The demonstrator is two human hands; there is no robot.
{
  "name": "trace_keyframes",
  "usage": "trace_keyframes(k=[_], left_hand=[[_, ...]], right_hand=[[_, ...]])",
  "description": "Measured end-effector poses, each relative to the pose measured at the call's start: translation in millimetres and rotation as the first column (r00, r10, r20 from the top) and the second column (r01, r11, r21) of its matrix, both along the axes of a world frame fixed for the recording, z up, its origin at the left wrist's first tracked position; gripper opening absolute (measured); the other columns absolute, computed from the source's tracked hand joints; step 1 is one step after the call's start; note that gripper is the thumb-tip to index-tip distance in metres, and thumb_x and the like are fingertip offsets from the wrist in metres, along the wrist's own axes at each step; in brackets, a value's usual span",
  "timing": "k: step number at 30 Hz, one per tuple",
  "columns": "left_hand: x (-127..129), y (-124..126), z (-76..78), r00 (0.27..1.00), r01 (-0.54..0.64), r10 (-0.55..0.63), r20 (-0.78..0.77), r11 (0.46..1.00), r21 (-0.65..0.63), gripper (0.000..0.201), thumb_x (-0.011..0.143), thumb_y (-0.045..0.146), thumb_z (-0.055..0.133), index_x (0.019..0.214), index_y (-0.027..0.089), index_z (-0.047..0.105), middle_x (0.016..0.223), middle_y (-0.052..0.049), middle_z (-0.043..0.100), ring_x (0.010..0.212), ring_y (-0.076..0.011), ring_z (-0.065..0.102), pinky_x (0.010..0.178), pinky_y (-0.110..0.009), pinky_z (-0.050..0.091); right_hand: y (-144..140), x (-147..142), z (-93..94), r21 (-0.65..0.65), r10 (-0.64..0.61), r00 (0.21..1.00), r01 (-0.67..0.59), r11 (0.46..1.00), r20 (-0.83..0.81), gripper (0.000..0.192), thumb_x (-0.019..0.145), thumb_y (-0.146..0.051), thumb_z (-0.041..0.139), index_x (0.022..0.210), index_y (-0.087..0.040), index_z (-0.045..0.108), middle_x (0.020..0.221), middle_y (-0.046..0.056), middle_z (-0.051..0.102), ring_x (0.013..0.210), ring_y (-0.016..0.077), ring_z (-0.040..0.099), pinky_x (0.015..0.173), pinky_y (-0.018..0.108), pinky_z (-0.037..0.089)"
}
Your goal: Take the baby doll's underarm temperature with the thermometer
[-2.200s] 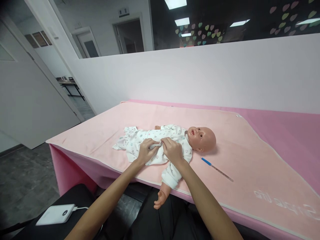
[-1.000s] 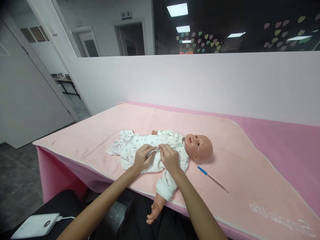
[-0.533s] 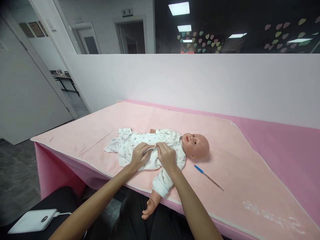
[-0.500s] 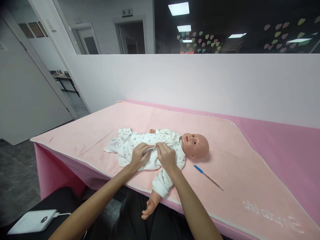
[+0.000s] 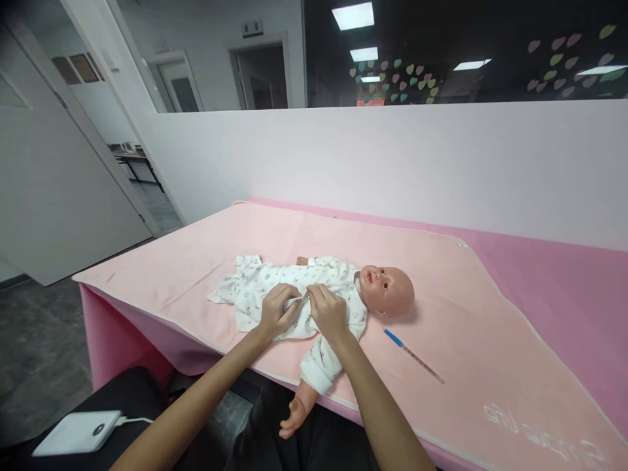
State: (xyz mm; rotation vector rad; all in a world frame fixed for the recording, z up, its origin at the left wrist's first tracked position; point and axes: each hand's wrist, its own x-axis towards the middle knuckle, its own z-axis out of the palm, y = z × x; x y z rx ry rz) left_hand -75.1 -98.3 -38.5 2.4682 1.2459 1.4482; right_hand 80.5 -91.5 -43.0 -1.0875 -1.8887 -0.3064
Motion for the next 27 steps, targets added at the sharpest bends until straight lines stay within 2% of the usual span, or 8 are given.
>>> trace_keyframes(k=[4,6,9,12,16,27], left_hand=[[-2,0,-0.5,0.998,-0.058,0.057,0.025,0.998,0.022,0.009,0.083,0.023,0.045,0.078,0.019,0.051,0.083,-0.005,0.057,0.078,-0.018,0.051,0.073,-0.033,0.039],[-3,0,-1.6,0.984,-0.123,0.114,0.135,0.99,0.063,0.01,0.083,0.025,0.045,0.076,0.019,0.048,0.081,-0.005,0.054,0.078,-0.0181,0.05,0.072,-0.034,0.039],[-4,0,-2.8,0.949,-0.205,0.161,0.271,0.968,0.144,0.008,0.081,0.026,0.049,0.083,0.018,0.048,0.084,-0.006,0.052,0.082,-0.0186,0.05,0.074,-0.034,0.04],[0,0,-2.6,0.969,-0.211,0.175,0.173,0.953,0.219,0.011,0.078,0.022,0.056,0.089,0.019,0.054,0.088,-0.005,0.054,0.085,-0.0186,0.05,0.078,-0.035,0.038],[4,0,-1.8,0.974,-0.227,0.221,0.055,0.95,0.213,0.01,0.079,0.021,0.057,0.087,0.023,0.063,0.09,-0.005,0.056,0.084,-0.0178,0.05,0.08,-0.035,0.036],[7,2,-1.1,0.968,-0.246,0.25,0.0,0.954,0.173,0.012,0.078,0.025,0.058,0.085,0.026,0.068,0.096,-0.005,0.055,0.086,-0.0184,0.051,0.081,-0.036,0.035]], right_hand=[[1,0,0.3,0.0,0.0,1.0,0.0,1.0,-0.014,0.018,0.09,-0.021,0.043,0.091,-0.02,0.061,0.08,0.001,0.066,0.066,0.0095,0.06,0.058,0.02,0.037],[1,0,0.3,-0.001,-0.004,1.0,0.004,1.0,-0.017,0.018,0.09,-0.02,0.043,0.092,-0.02,0.061,0.08,0.001,0.066,0.066,0.0096,0.06,0.058,0.02,0.037],[2,0,0.2,-0.009,-0.002,1.0,0.002,1.0,-0.025,0.019,0.09,-0.02,0.043,0.092,-0.02,0.061,0.081,0.001,0.066,0.067,0.0098,0.06,0.059,0.019,0.038],[1,0,0.6,-0.02,0.008,0.999,-0.009,1.0,-0.032,0.019,0.09,-0.02,0.043,0.092,-0.019,0.061,0.081,0.002,0.066,0.07,0.0099,0.061,0.061,0.019,0.038],[0,-1,1.6,-0.022,0.008,1.0,-0.009,1.0,-0.03,0.018,0.089,-0.02,0.043,0.091,-0.019,0.061,0.08,0.001,0.066,0.069,0.0097,0.06,0.061,0.019,0.039],[0,0,1.2,-0.033,0.007,0.999,-0.009,0.999,-0.051,0.021,0.09,-0.021,0.041,0.091,-0.019,0.062,0.08,0.002,0.066,0.069,0.0104,0.06,0.061,0.019,0.039]])
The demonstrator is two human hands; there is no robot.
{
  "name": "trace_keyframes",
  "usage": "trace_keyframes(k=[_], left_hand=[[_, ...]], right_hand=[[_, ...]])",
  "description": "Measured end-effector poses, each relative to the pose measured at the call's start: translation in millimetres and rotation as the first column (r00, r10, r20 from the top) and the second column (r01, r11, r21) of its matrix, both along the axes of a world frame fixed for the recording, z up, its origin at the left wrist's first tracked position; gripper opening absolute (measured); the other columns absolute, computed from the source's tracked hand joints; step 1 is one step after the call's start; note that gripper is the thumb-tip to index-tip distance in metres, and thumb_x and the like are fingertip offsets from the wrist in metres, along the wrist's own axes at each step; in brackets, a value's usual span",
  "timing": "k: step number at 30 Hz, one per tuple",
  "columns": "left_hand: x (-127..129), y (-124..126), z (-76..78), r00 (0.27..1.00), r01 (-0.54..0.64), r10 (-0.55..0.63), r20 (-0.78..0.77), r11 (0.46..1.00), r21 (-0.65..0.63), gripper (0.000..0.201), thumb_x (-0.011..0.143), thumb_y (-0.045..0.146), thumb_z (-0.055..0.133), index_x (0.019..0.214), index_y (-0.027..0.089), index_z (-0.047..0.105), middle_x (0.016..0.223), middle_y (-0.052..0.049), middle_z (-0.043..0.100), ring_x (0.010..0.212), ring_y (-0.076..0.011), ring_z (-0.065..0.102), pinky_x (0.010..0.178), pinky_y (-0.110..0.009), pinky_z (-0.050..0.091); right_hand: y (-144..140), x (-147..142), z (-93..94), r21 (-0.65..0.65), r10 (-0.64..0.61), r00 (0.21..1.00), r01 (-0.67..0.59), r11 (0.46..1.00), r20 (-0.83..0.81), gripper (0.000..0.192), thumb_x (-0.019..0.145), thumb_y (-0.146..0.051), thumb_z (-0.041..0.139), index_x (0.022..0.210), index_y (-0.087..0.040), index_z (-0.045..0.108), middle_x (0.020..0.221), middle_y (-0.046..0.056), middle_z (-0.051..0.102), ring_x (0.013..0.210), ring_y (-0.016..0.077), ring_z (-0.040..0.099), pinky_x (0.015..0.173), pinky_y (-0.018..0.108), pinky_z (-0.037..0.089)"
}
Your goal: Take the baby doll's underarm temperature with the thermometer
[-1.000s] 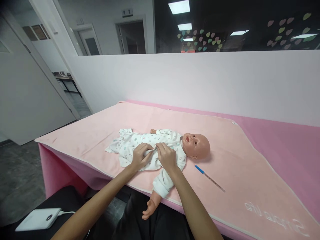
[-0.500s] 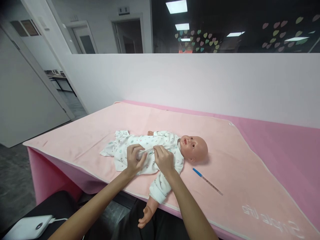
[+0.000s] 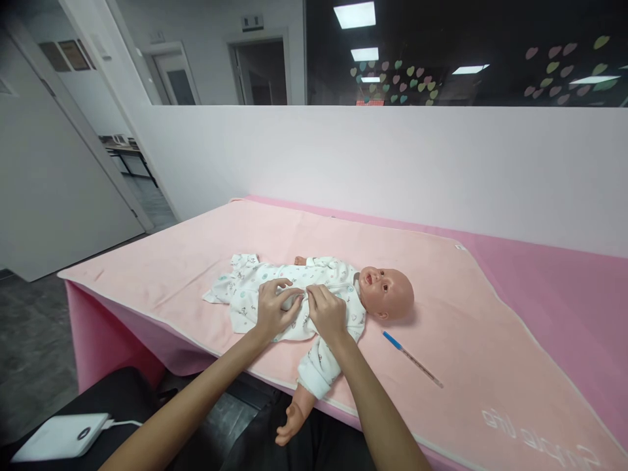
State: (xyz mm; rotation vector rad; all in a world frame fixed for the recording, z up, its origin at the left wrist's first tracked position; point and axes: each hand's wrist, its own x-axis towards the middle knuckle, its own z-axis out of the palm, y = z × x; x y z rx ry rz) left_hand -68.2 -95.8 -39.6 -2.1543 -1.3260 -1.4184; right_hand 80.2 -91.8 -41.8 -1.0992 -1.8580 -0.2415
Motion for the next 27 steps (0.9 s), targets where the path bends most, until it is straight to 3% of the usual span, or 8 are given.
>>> trace_keyframes(k=[12,21,27], left_hand=[[-0.3,-1.2,2.9,0.996,0.067,-0.072,-0.045,0.993,-0.102,0.023,0.072,0.012,0.05,0.091,0.021,0.06,0.086,-0.003,0.063,0.085,-0.0204,0.052,0.082,-0.038,0.035],[-5.5,1.4,-0.1,0.985,0.152,-0.149,0.085,0.988,-0.019,0.015,0.074,0.012,0.047,0.084,0.02,0.056,0.072,0.0,0.062,0.066,-0.0158,0.051,0.077,-0.038,0.036],[-8.4,1.1,-1.1,0.96,0.246,-0.254,0.121,0.966,0.076,0.011,0.075,0.013,0.049,0.082,0.02,0.054,0.063,0.001,0.056,0.055,-0.0127,0.046,0.066,-0.033,0.039]], right_hand=[[1.7,-0.5,-0.5,0.019,0.006,1.0,-0.006,1.0,-0.007,0.02,0.089,-0.02,0.042,0.091,-0.019,0.062,0.079,0.002,0.066,0.069,0.0101,0.061,0.06,0.019,0.039],[2.7,-0.1,-0.4,0.0,0.008,1.0,-0.008,1.0,0.001,0.02,0.09,-0.021,0.041,0.091,-0.02,0.061,0.08,0.002,0.066,0.07,0.0103,0.061,0.06,0.019,0.04],[4.4,-1.3,-0.4,-0.006,-0.002,1.0,0.002,1.0,0.02,0.019,0.09,-0.02,0.041,0.09,-0.02,0.06,0.078,0.001,0.065,0.067,0.0093,0.06,0.059,0.019,0.04]])
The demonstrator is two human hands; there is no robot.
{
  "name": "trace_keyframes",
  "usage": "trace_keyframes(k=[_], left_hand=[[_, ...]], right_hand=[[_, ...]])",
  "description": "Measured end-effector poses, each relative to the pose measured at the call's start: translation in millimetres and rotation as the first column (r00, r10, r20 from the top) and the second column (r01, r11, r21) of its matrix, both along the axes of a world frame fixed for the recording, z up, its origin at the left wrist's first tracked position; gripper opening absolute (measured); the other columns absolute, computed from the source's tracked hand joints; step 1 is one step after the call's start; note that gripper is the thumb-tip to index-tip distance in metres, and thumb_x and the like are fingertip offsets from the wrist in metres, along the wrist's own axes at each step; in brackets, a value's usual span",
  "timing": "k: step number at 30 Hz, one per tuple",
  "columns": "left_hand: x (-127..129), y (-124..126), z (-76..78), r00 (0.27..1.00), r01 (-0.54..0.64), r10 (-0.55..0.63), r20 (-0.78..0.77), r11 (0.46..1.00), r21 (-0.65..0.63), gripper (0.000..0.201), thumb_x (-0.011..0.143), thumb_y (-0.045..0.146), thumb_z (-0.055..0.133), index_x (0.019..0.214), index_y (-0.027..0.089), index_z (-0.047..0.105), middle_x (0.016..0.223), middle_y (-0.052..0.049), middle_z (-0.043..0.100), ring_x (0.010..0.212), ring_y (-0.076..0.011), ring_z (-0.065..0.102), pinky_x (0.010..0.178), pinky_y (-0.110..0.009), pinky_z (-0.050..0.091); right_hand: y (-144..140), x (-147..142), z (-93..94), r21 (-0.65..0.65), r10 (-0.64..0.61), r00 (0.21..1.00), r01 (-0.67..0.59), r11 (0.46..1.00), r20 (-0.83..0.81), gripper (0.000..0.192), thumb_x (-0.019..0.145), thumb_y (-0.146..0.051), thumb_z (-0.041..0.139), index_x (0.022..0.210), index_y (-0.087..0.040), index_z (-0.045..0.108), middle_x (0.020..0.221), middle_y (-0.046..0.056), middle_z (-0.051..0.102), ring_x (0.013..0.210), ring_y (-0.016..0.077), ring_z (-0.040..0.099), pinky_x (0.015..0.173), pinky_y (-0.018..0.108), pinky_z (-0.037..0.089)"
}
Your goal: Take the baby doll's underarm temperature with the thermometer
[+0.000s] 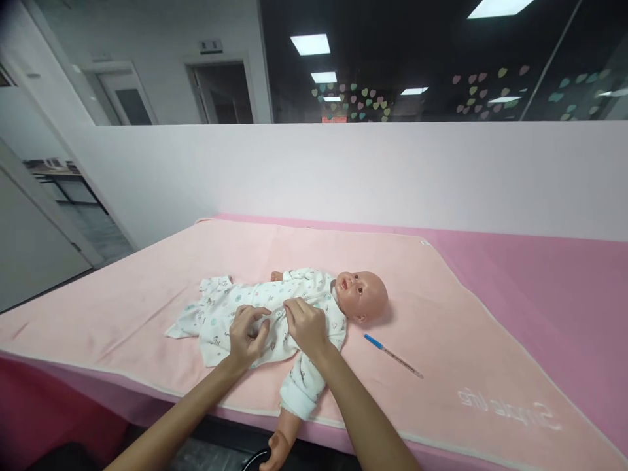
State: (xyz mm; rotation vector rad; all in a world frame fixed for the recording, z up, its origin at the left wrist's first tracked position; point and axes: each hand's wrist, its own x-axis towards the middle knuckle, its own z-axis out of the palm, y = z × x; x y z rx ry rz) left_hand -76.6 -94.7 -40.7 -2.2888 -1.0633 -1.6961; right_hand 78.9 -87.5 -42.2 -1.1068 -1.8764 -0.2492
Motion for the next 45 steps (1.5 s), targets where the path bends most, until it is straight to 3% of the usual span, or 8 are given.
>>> trace_keyframes(k=[3,9,24,32,37,40,42,45], left_hand=[[0,1,-1.6,1.0,-0.011,0.011,0.003,0.999,0.045,0.01,0.075,0.012,0.05,0.079,0.02,0.053,0.061,0.002,0.056,0.052,-0.012,0.045,0.063,-0.031,0.039],[0,7,-3.1,0.954,-0.265,0.264,0.146,0.964,-0.008,0.008,0.075,0.017,0.054,0.083,0.021,0.056,0.053,0.004,0.044,0.055,-0.0135,0.046,0.063,-0.029,0.04],[-7,12,-0.7,0.924,-0.363,0.356,0.138,0.931,0.032,0.008,0.074,0.015,0.058,0.08,0.02,0.055,0.052,0.006,0.04,0.053,-0.0121,0.043,0.071,-0.031,0.036],[-17,15,0.9,0.884,-0.446,0.452,0.119,0.892,-0.072,0.01,0.076,0.02,0.055,0.086,0.019,0.059,0.05,0.006,0.043,0.053,-0.0123,0.045,0.078,-0.032,0.034],[-17,14,0.0,0.886,-0.452,0.461,0.042,0.881,-0.137,0.012,0.079,0.023,0.05,0.087,0.019,0.059,0.05,0.005,0.043,0.056,-0.0134,0.046,0.079,-0.031,0.033],[-17,14,-0.3,0.887,-0.449,0.46,0.041,0.881,-0.148,0.013,0.08,0.022,0.049,0.085,0.019,0.06,0.051,0.004,0.045,0.057,-0.0135,0.048,0.08,-0.031,0.033],[-17,13,-0.1,0.892,-0.439,0.45,0.038,0.885,-0.152,0.013,0.08,0.023,0.048,0.084,0.019,0.06,0.052,0.004,0.045,0.058,-0.0138,0.048,0.08,-0.031,0.033],[-18,12,0.1,0.901,-0.424,0.432,0.022,0.891,-0.162,0.015,0.08,0.023,0.047,0.084,0.019,0.06,0.052,0.004,0.046,0.059,-0.0142,0.048,0.079,-0.032,0.033]], right_hand=[[-1,0,1.2,-0.01,-0.015,1.0,0.015,1.0,-0.023,0.02,0.09,-0.021,0.041,0.09,-0.02,0.06,0.076,0.001,0.064,0.067,0.0093,0.06,0.059,0.019,0.04],[-2,0,2.0,-0.012,-0.024,0.999,0.024,1.0,-0.021,0.022,0.091,-0.021,0.039,0.091,-0.02,0.061,0.077,0.002,0.064,0.067,0.0094,0.06,0.059,0.019,0.039],[-4,0,3.5,-0.037,-0.039,0.998,0.037,0.999,-0.044,0.021,0.091,-0.021,0.039,0.089,-0.02,0.06,0.079,0.001,0.064,0.069,0.0089,0.059,0.06,0.018,0.04],[-13,6,8.5,-0.03,-0.158,0.983,0.156,0.987,-0.088,0.024,0.09,-0.02,0.037,0.1,-0.02,0.06,0.096,0.006,0.059,0.072,0.0101,0.058,0.06,0.019,0.042],[-60,54,3.4,-0.081,-0.3,0.93,0.289,0.954,-0.211,0.022,0.088,-0.022,0.039,0.098,-0.017,0.058,0.086,0.005,0.059,0.072,0.0126,0.056,0.067,0.023,0.045],[-98,106,-13.7,-0.196,-0.559,0.795,0.525,0.829,-0.235,0.024,0.087,-0.027,0.039,0.097,-0.015,0.058,0.083,0.006,0.059,0.069,0.0152,0.054,0.064,0.027,0.045],[-119,139,-27.8,-0.219,-0.667,0.738,0.637,0.739,-0.103,0.03,0.083,-0.031,0.044,0.103,-0.012,0.056,0.09,0.011,0.06,0.084,0.0224,0.054,0.074,0.035,0.044],[-139,172,-45.1,-0.241,-0.671,0.738,0.666,0.706,0.074,0.034,0.08,-0.035,0.046,0.1,-0.01,0.058,0.098,0.016,0.059,0.096,0.0276,0.05,0.084,0.041,0.04]])
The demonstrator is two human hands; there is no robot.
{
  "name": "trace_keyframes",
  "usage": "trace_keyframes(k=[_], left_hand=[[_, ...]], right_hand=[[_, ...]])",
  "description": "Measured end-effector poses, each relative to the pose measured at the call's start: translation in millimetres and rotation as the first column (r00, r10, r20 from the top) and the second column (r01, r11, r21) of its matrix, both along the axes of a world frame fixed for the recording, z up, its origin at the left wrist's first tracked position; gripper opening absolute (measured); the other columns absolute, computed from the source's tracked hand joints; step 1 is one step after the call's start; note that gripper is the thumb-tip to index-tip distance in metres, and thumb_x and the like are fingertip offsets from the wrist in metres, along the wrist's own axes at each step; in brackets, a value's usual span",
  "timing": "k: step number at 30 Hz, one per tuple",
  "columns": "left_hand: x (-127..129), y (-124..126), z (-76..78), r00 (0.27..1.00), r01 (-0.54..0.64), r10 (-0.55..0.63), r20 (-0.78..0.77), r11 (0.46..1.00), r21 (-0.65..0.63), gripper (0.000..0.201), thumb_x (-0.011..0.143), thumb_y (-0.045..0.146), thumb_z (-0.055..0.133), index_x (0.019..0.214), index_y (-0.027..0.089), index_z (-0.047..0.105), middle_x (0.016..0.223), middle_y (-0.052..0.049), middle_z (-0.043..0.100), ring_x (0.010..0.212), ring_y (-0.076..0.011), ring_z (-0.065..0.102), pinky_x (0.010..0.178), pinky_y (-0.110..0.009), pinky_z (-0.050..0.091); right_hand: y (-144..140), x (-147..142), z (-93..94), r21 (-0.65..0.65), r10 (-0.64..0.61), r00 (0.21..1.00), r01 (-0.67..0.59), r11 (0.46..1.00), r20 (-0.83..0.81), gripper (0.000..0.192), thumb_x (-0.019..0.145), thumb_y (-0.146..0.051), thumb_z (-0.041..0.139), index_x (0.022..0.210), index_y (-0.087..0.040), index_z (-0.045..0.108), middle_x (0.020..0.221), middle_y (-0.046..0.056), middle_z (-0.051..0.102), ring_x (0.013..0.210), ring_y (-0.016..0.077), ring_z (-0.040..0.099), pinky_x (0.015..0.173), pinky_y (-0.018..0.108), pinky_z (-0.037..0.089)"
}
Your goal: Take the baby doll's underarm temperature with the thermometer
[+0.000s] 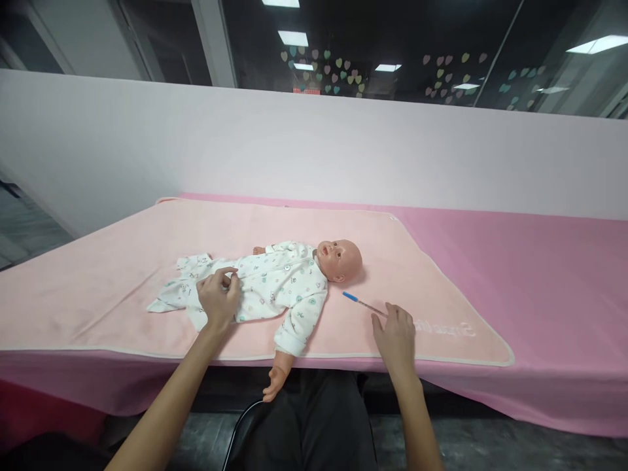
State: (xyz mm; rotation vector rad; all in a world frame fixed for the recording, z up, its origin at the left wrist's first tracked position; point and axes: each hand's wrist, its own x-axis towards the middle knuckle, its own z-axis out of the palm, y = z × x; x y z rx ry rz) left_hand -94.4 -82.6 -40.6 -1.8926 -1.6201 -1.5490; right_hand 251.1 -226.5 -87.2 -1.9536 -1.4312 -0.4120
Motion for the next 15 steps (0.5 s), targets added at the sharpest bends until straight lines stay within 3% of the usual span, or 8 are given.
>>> trace_keyframes(k=[4,8,11,15], left_hand=[[-1,4,-0.8,1.0,0.01,-0.01,-0.009,0.999,-0.038,0.015,0.08,0.022,0.046,0.084,0.02,0.061,0.052,0.003,0.046,0.06,-0.015,0.048,0.079,-0.033,0.032],[1,-1,3.4,0.999,0.024,-0.022,0.029,0.996,-0.09,0.016,0.08,0.023,0.046,0.087,0.02,0.06,0.057,0.001,0.051,0.065,-0.0171,0.05,0.082,-0.036,0.033],[11,-35,14.3,0.984,0.071,-0.056,0.167,0.994,-0.084,0.022,0.08,0.028,0.049,0.099,0.019,0.056,0.088,-0.005,0.059,0.088,-0.0221,0.052,0.086,-0.039,0.035],[40,-111,27.9,0.871,0.383,-0.339,0.355,0.922,-0.06,0.042,0.087,0.032,0.043,0.128,0.025,0.039,0.126,-0.007,0.047,0.116,-0.0228,0.043,0.096,-0.04,0.035]], right_hand=[[-11,3,-5.2,-0.081,0.083,0.994,-0.089,0.993,-0.067,0.026,0.083,-0.034,0.043,0.082,-0.016,0.061,0.088,0.01,0.063,0.089,0.0233,0.055,0.082,0.037,0.041],[-17,-16,9.6,-0.024,0.088,0.966,-0.097,0.995,-0.244,0.027,0.084,-0.038,0.043,0.082,-0.017,0.06,0.084,0.008,0.064,0.081,0.0209,0.057,0.074,0.032,0.042],[-16,-31,32.0,0.086,0.052,0.949,-0.026,0.996,-0.31,0.031,0.083,-0.043,0.044,0.081,-0.017,0.061,0.083,0.007,0.065,0.079,0.0203,0.059,0.069,0.029,0.042],[-5,-47,67.0,0.188,0.134,0.959,-0.088,0.978,-0.249,0.032,0.08,-0.049,0.05,0.076,-0.02,0.064,0.076,0.002,0.065,0.072,0.0169,0.059,0.068,0.026,0.04]])
